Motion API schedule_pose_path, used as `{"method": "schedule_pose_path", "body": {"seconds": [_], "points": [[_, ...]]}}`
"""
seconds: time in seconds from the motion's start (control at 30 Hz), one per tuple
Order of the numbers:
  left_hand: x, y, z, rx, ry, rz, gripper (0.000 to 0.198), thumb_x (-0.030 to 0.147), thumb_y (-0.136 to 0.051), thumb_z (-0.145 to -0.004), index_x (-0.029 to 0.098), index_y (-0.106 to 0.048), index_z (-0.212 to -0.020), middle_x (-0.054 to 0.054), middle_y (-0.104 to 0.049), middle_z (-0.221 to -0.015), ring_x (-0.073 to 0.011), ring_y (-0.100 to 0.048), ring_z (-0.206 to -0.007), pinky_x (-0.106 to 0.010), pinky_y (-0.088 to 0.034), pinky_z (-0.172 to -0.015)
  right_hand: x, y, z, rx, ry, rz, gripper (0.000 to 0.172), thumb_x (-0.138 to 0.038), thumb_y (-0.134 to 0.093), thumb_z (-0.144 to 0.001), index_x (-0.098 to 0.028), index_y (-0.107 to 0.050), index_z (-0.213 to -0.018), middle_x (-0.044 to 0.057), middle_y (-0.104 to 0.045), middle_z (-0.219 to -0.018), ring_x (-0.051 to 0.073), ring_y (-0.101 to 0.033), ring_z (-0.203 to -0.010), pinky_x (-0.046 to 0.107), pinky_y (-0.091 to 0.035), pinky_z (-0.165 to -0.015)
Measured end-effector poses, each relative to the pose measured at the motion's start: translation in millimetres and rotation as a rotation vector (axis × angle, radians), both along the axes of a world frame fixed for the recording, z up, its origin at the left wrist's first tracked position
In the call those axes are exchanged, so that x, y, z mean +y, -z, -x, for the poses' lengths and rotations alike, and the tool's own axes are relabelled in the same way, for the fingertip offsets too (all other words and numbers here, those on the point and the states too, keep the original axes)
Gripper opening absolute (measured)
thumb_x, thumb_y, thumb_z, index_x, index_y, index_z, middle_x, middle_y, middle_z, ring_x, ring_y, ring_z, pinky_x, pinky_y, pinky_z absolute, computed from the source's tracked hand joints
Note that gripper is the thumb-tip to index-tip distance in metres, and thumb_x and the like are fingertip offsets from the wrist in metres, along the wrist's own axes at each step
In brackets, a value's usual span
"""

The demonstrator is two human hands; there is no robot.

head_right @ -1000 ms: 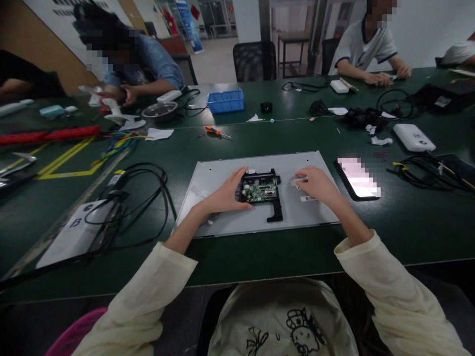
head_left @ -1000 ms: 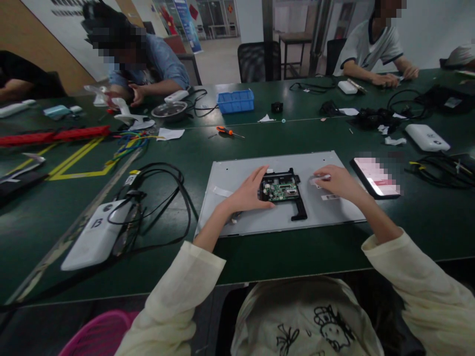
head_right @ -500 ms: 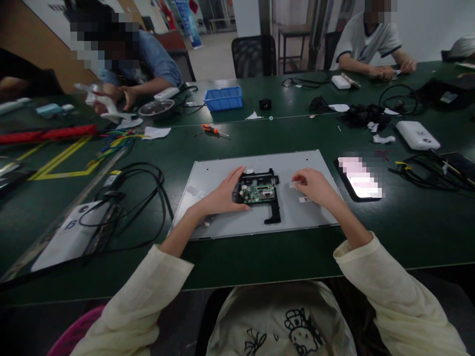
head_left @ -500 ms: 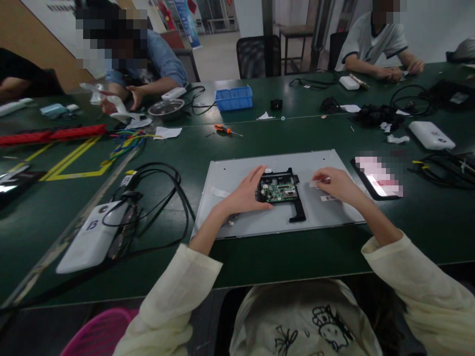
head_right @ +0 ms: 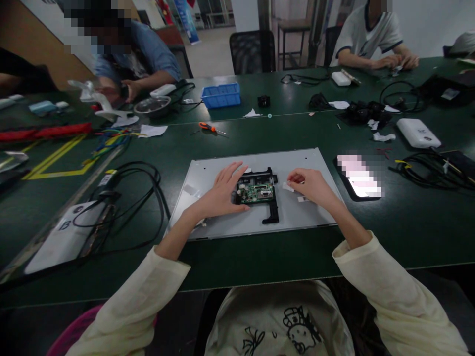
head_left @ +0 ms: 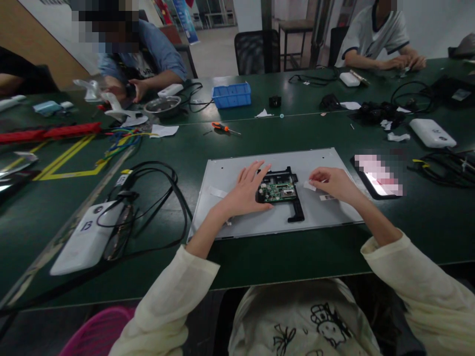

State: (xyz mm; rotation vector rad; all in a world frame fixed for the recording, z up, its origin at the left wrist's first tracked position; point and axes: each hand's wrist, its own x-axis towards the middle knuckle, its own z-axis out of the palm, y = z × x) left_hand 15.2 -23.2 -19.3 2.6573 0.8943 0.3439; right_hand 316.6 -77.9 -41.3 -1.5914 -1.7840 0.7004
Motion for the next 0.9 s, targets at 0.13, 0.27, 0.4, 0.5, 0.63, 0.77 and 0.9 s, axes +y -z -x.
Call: {"method": "schedule_pose_path", "body": {"seconds": [0.13,0.27,0.4,0.5,0.63,0.77,0.9], "points": [[-13.7,-3.8,-14.8,0.002,0.057,-0.046,0.09,0.051,-0.063,-0.08,0.029,-0.015,-0.152,-0.007,-0.016,-0.16,-0.0326,-0.007,-0.148,-0.052,-0.002,-0.12,1.1,0.6,8.5,0.166,-0.077,0.057,0.019,-0.034,-0.065,-0.078,-0.019,-0.066,-0.089,0.004,-0.072,-0.084,0.017,-0.067,-0.076,0.031,-0.053,-0.071],[-25.2,-0.3,-29.0,0.011,0.099,-0.074,0.074,0.044,-0.055,-0.088,0.026,-0.021,-0.151,-0.008,-0.027,-0.156,-0.0282,-0.016,-0.146,-0.05,-0.009,-0.12,1.3,3.0,13.7,0.288,-0.056,0.109,0.022,-0.036,-0.067,-0.075,-0.019,-0.065,-0.089,0.003,-0.07,-0.086,0.015,-0.066,-0.068,0.028,-0.054,-0.063],[-28.6,6.2,-34.9,0.049,0.114,-0.116,0.062,0.039,-0.048,-0.092,0.022,-0.026,-0.148,-0.009,-0.036,-0.151,-0.0239,-0.027,-0.143,-0.046,-0.014,-0.119,1.7,6.8,15.6,0.384,-0.077,0.151,0.024,-0.035,-0.069,-0.073,-0.019,-0.065,-0.091,0.003,-0.069,-0.083,0.015,-0.065,-0.067,0.028,-0.054,-0.059],[-28.7,6.7,-36.5,0.111,0.124,-0.139,0.057,0.038,-0.044,-0.095,0.022,-0.029,-0.147,-0.009,-0.043,-0.146,-0.0224,-0.038,-0.136,-0.045,-0.017,-0.118,1.4,8.4,17.1,0.431,-0.13,0.158,0.024,-0.033,-0.067,-0.074,-0.02,-0.067,-0.095,0.003,-0.069,-0.083,0.017,-0.066,-0.074,0.03,-0.055,-0.065],[-29.5,3.6,-41.3,0.169,0.141,-0.211,0.053,0.04,-0.04,-0.097,0.019,-0.033,-0.145,-0.01,-0.049,-0.14,-0.0225,-0.044,-0.129,-0.044,-0.021,-0.115,0.8,9.1,19.1,0.398,-0.125,0.146,0.023,-0.028,-0.065,-0.077,-0.021,-0.068,-0.099,0.004,-0.071,-0.086,0.018,-0.067,-0.078,0.033,-0.055,-0.07],[-31.5,2.3,-48.3,0.21,0.157,-0.315,0.05,0.04,-0.038,-0.097,0.02,-0.037,-0.143,-0.011,-0.052,-0.133,-0.0242,-0.048,-0.122,-0.045,-0.025,-0.111,2.3,12.4,20.4,0.299,-0.111,0.075,0.022,-0.023,-0.064,-0.077,-0.021,-0.068,-0.099,0.005,-0.073,-0.091,0.019,-0.068,-0.081,0.035,-0.056,-0.074],[-33.0,2.5,-52.5,0.233,0.17,-0.39,0.045,0.035,-0.039,-0.097,0.025,-0.041,-0.141,-0.01,-0.052,-0.129,-0.0259,-0.048,-0.116,-0.045,-0.031,-0.106,3.0,14.7,23.0,0.199,-0.104,-0.024,0.022,-0.02,-0.063,-0.079,-0.022,-0.069,-0.1,0.004,-0.074,-0.09,0.019,-0.07,-0.083,0.035,-0.056,-0.078]]}}
